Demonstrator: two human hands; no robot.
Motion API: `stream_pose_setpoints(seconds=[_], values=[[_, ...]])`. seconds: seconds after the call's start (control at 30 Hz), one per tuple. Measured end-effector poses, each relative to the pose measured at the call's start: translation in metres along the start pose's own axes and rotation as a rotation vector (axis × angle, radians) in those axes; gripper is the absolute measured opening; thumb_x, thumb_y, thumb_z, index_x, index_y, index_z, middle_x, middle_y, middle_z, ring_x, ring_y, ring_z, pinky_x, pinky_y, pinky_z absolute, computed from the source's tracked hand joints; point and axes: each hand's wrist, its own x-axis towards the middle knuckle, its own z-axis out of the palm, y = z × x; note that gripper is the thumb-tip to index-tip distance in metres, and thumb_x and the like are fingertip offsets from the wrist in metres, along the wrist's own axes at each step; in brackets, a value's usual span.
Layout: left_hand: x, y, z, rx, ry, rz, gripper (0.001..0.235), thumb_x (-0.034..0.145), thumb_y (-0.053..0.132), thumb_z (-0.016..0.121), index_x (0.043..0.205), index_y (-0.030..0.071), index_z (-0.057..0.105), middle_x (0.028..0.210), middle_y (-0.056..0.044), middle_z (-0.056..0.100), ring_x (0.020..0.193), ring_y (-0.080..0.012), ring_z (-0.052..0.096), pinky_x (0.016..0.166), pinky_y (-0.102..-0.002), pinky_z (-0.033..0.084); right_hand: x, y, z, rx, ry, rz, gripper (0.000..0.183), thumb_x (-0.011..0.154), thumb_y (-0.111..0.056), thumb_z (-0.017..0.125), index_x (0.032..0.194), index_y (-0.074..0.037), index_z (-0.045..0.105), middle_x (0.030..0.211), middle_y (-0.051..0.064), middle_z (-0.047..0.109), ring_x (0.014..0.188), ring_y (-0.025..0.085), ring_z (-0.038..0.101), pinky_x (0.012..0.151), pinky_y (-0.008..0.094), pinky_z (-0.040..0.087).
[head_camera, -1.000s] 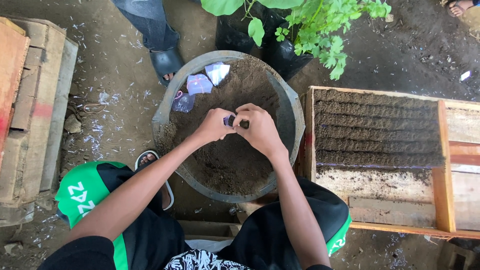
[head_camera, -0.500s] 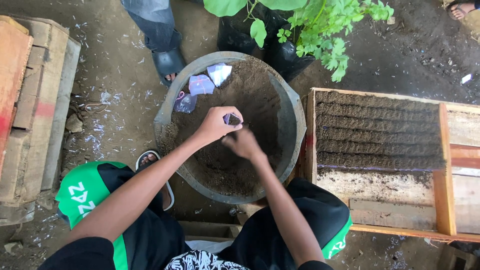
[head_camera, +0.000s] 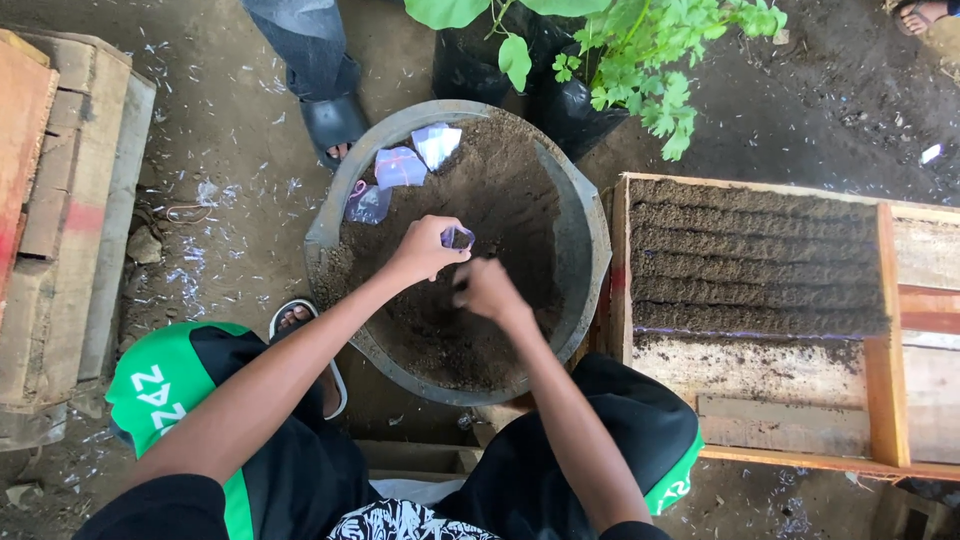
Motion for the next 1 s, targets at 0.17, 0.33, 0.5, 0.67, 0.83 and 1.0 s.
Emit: stream_pose_setpoints(seconds=[0.17,0.33,0.5,0.67,0.83,1.0], values=[[0.005,-0.021,0.007,0.080,-0.015,-0.055,0.023,0.076,0.005,0.073,0.098,-0.002,0.073,0.057,-0.017,0.061,0.032,-0.0205,0.058,0.026,-0.022,0.041,-0.069,-0.055,-0.107,0.244,0.167,-0.067,0.019,0.079,-0.001,0.074,0.098,-0.004,0.078,0.083,0.018,0.074,0.075,0.031,0.075,0.068,0.044,0.060],[0.013,-0.038,0.017,0.079,-0.056,-0.049,0.018,0.073,0.006,0.074,0.090,0.000,0.072,0.056,-0.016,0.060,0.033,-0.0204,0.060,0.025,-0.022,0.040,-0.091,-0.086,-0.136,0.393,0.270,-0.165,0.012,0.079,0.001,0.070,0.085,-0.007,0.076,0.066,0.010,0.072,0.065,0.021,0.071,0.058,0.041,0.054],[0.014,-0.040,0.019,0.039,-0.061,-0.051,0.012,0.071,0.002,0.073,0.081,0.000,0.067,0.053,-0.012,0.055,0.033,-0.0176,0.057,0.026,-0.022,0.040,-0.105,-0.099,-0.139,0.377,0.274,-0.157,0.021,0.084,0.005,0.071,0.103,-0.002,0.075,0.101,0.021,0.074,0.108,0.044,0.068,0.091,0.057,0.056],[0.007,-0.023,0.014,0.009,-0.089,-0.062,0.017,0.074,0.004,0.074,0.087,-0.006,0.067,0.055,-0.013,0.054,0.035,-0.0185,0.057,0.028,-0.024,0.043,-0.099,-0.096,-0.136,0.357,0.309,-0.206,0.024,0.082,0.008,0.071,0.101,-0.006,0.076,0.094,0.020,0.075,0.097,0.036,0.073,0.080,0.045,0.062],[-0.005,0.004,0.008,-0.039,-0.152,-0.062,0.013,0.073,0.005,0.076,0.079,0.000,0.066,0.053,-0.008,0.054,0.034,-0.0133,0.055,0.028,-0.024,0.044,-0.088,-0.073,-0.133,0.345,0.425,-0.288,0.024,0.079,0.005,0.072,0.096,-0.012,0.076,0.089,0.011,0.077,0.081,0.025,0.075,0.069,0.039,0.062],[-0.010,0.019,0.002,-0.100,-0.329,-0.090,0.017,0.072,0.001,0.076,0.079,-0.009,0.065,0.054,-0.012,0.056,0.038,-0.0150,0.053,0.035,-0.027,0.046,-0.098,-0.091,-0.141,0.277,0.235,-0.422,0.028,0.076,0.012,0.071,0.101,-0.002,0.073,0.092,0.024,0.072,0.087,0.044,0.072,0.066,0.053,0.064]])
